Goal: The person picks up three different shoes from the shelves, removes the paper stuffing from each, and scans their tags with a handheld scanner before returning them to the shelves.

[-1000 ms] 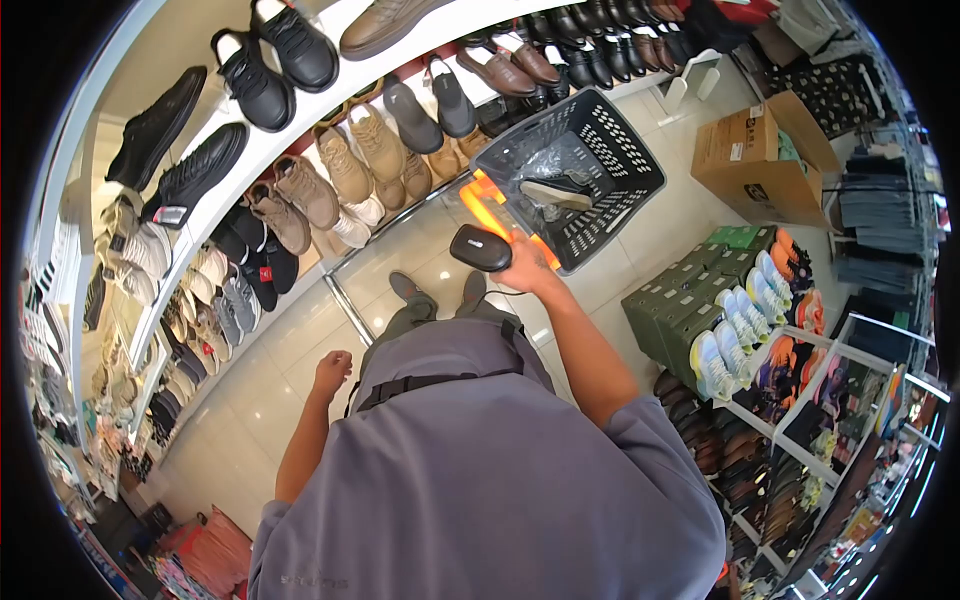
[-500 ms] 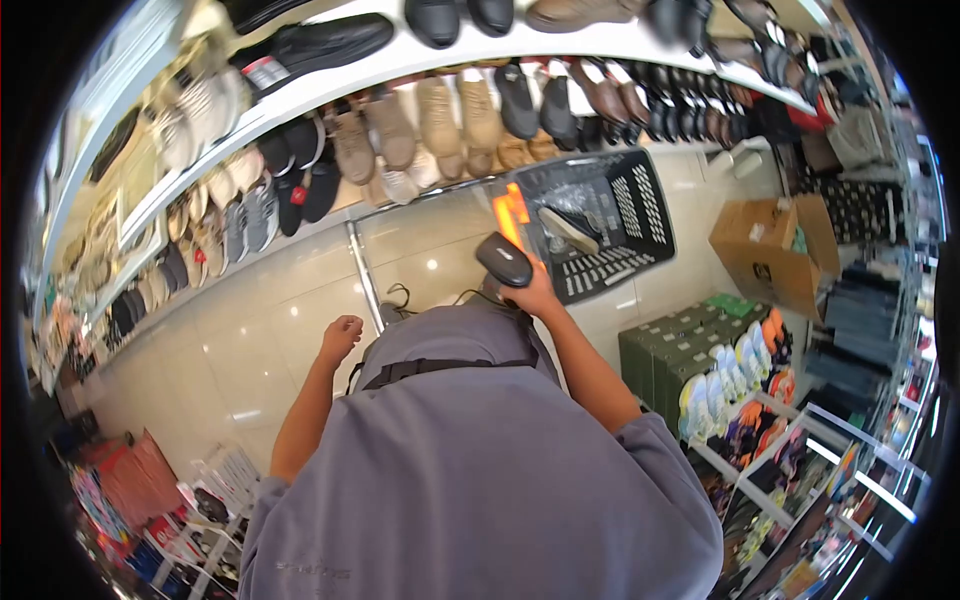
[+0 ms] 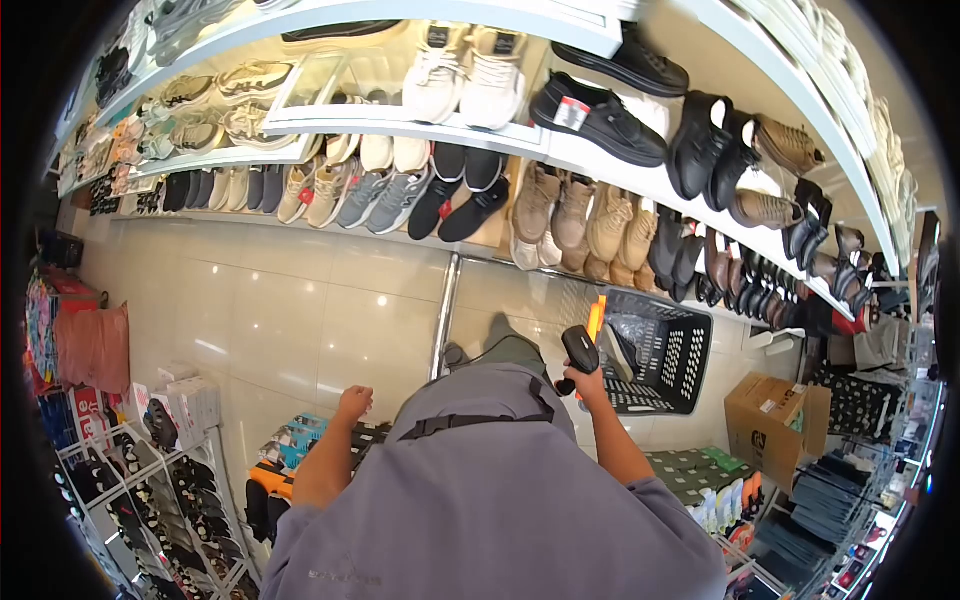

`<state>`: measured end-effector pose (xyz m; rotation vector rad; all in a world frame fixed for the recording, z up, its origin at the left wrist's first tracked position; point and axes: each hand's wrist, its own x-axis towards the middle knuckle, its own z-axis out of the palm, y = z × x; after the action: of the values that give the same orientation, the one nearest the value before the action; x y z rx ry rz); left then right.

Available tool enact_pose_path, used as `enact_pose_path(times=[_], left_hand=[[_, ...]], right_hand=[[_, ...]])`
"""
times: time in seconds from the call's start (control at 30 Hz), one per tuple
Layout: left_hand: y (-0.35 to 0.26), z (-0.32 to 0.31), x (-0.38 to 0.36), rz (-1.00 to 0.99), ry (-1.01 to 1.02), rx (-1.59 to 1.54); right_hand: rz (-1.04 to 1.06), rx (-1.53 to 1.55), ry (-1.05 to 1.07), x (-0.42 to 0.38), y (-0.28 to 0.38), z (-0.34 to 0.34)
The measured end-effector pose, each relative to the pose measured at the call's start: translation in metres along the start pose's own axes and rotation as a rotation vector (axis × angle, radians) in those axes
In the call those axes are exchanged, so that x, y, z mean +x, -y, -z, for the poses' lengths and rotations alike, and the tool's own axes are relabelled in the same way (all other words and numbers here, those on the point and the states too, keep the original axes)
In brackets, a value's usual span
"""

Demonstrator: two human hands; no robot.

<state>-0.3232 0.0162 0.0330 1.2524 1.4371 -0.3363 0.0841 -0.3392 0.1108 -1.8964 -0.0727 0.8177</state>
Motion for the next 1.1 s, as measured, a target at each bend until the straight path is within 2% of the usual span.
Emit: enact_pose_path(times=[0.1, 0.17, 0.3, 0.37, 0.53, 0.63, 0.7, 0.73, 0.83, 0.9, 1.03, 1.1], left_hand=[[-0.001, 0.013, 0.001, 0.026, -0.012, -0.095], [-0.009, 0.018, 0.000, 0.032, -0.011, -0.119], [-0.028, 0.033, 0.005, 0.025, 0.011, -0.189], [-0.037, 0.050, 0.012, -0.015, 0.015, -0.138], [-0.066, 0.125, 0.025, -0.051, -0.052, 0.036], [-0.080, 0.182, 0.049, -0.060, -0.034, 0.092], [-0.081, 0.218, 0.084, 0.007, -0.040, -0.003], [-0.086, 0.236, 0.101, -0.025, -0.036, 0.011], [-0.135, 0.268, 0.124, -0.014, -0.114, -0.128], [-0.160, 0.277, 0.146, -0.055, -0.067, -0.119], [-0.200, 0.289, 0.181, -0.151, 0.100, 0.011], [-0.217, 0.301, 0.191, -0.194, 0.173, 0.080]], right_hand=[[-0.048, 0.066, 0.074, 0.003, 0.014, -0.023], [-0.176, 0.080, 0.144, 0.007, 0.027, -0.041], [-0.297, 0.195, 0.187, 0.024, 0.053, -0.087], [-0.289, 0.209, 0.218, 0.042, 0.054, -0.111], [-0.378, 0.176, 0.246, 0.078, 0.057, -0.167], [-0.389, 0.265, 0.234, 0.086, 0.074, -0.203], [-0.421, 0.290, 0.209, 0.089, 0.095, -0.226], [-0.431, 0.301, 0.224, 0.091, 0.097, -0.235], [-0.413, 0.265, 0.200, 0.086, 0.127, -0.264], [-0.408, 0.303, 0.200, 0.075, 0.140, -0.284], [-0.396, 0.129, 0.159, 0.060, 0.116, -0.331], [-0.360, 0.191, 0.100, 0.045, 0.118, -0.359]])
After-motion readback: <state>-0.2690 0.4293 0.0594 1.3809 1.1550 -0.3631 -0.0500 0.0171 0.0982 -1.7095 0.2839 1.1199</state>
